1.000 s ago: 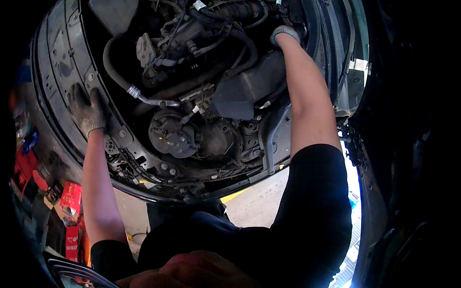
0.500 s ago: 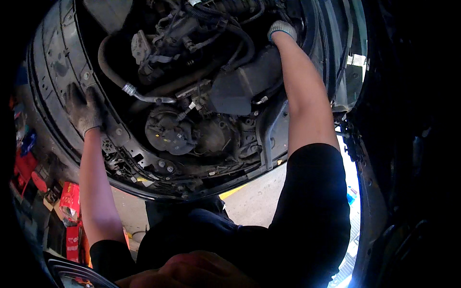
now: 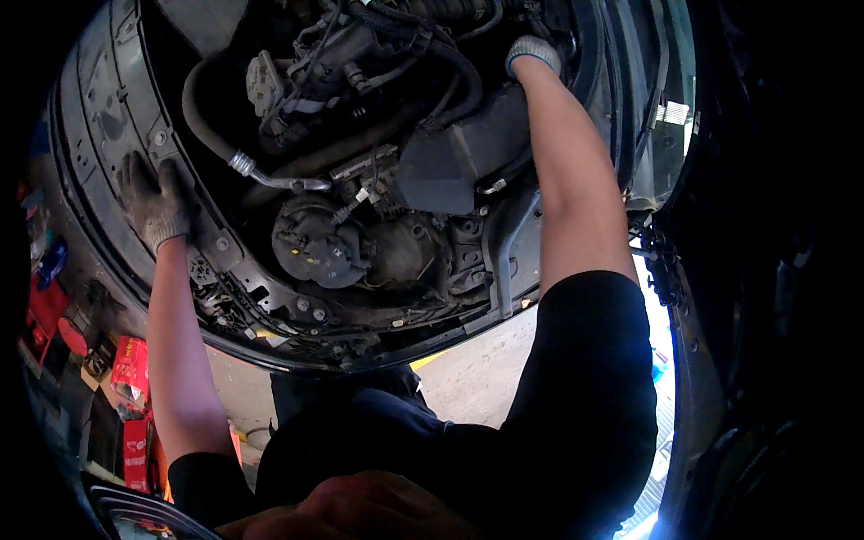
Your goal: The person removes a plastic engine cover from a car, places it on a tool cart, puts on work gloves, and then uses a ratchet to loosen bolts on the engine. The person continues to work on the engine components with their hands.
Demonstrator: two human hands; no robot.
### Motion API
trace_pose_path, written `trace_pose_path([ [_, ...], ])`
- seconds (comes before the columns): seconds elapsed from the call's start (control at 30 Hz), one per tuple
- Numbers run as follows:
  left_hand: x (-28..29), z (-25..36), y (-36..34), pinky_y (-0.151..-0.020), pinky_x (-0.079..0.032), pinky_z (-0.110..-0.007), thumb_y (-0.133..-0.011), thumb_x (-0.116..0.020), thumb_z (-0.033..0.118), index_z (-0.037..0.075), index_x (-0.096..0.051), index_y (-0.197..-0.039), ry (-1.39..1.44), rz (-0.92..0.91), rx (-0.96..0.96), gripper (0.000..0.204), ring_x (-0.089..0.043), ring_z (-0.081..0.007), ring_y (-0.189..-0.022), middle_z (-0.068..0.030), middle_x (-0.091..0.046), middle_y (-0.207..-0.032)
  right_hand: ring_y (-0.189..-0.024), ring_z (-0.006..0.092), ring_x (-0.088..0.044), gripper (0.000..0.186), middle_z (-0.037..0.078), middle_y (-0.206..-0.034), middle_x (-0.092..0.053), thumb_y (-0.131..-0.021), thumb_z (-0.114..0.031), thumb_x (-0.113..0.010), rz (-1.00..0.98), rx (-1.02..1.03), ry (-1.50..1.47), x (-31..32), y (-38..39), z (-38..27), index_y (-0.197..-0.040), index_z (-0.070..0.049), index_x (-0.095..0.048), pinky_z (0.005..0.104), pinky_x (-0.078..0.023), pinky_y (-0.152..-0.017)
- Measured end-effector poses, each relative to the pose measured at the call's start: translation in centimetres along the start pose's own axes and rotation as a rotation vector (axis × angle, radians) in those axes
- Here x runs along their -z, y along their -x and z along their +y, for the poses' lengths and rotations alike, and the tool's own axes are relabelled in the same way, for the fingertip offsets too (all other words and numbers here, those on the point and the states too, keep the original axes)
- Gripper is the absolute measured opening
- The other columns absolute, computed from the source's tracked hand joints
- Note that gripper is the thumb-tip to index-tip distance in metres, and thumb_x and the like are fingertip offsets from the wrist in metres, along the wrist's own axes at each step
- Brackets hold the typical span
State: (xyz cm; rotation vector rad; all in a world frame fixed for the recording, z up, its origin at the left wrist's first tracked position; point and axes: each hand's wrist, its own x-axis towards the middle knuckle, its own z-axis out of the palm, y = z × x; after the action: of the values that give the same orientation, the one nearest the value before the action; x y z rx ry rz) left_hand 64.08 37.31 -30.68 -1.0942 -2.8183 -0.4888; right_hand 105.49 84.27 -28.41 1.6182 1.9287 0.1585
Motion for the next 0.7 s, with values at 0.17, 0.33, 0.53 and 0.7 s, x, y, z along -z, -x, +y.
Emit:
trace_pose_path([
  [0.17,-0.2,-0.3,0.1,-0.119,-0.027,-0.045,-0.093,-0.055,0.047,0.004,-0.049,-0.145,-0.029,-0.003,0.009,0.067,-0.034,-0.0359,-0.145,-0.0177,-0.044,-0.153,-0.128,0.035,-0.058,0.035,0.015,-0.137,-0.061,-0.091,-0.02,-0.06,0.011,0.006,0.041,0.6,0.7,-0.6,-0.124,-0.013,-0.071,0.049,-0.05,-0.103],
  [0.33,-0.3,-0.2,0.3,-0.121,-0.024,-0.045,-0.093,-0.054,0.048,0.004,-0.049,-0.144,0.0,-0.013,0.018,0.067,-0.033,-0.0339,-0.146,-0.0174,-0.045,-0.153,-0.128,0.0353,-0.057,0.037,0.016,-0.138,-0.06,-0.092,-0.022,-0.057,0.043,0.042,0.034,1.1,1.4,-1.2,-0.126,-0.013,-0.069,0.049,-0.049,-0.104],
  [0.53,-0.3,-0.2,0.1,-0.12,-0.024,-0.046,-0.093,-0.054,0.048,0.003,-0.051,-0.143,0.044,0.003,0.015,0.067,-0.034,-0.0338,-0.146,-0.0185,-0.046,-0.151,-0.13,0.0352,-0.056,0.045,0.017,-0.139,-0.059,-0.09,-0.028,-0.059,-0.08,0.109,0.103,0.8,0.7,-0.6,-0.131,-0.011,-0.065,0.047,-0.045,-0.108],
  [0.7,-0.5,-0.4,0.1,-0.12,-0.026,-0.046,-0.092,-0.055,0.049,0.003,-0.052,-0.142,0.02,0.008,0.002,0.068,-0.036,-0.0349,-0.144,-0.0185,-0.047,-0.151,-0.132,0.0347,-0.054,0.06,0.017,-0.141,-0.057,-0.086,-0.044,-0.064,-0.314,0.257,0.149,-0.1,-1.1,-0.1,-0.136,-0.01,-0.062,0.0446,-0.043,-0.109],
])
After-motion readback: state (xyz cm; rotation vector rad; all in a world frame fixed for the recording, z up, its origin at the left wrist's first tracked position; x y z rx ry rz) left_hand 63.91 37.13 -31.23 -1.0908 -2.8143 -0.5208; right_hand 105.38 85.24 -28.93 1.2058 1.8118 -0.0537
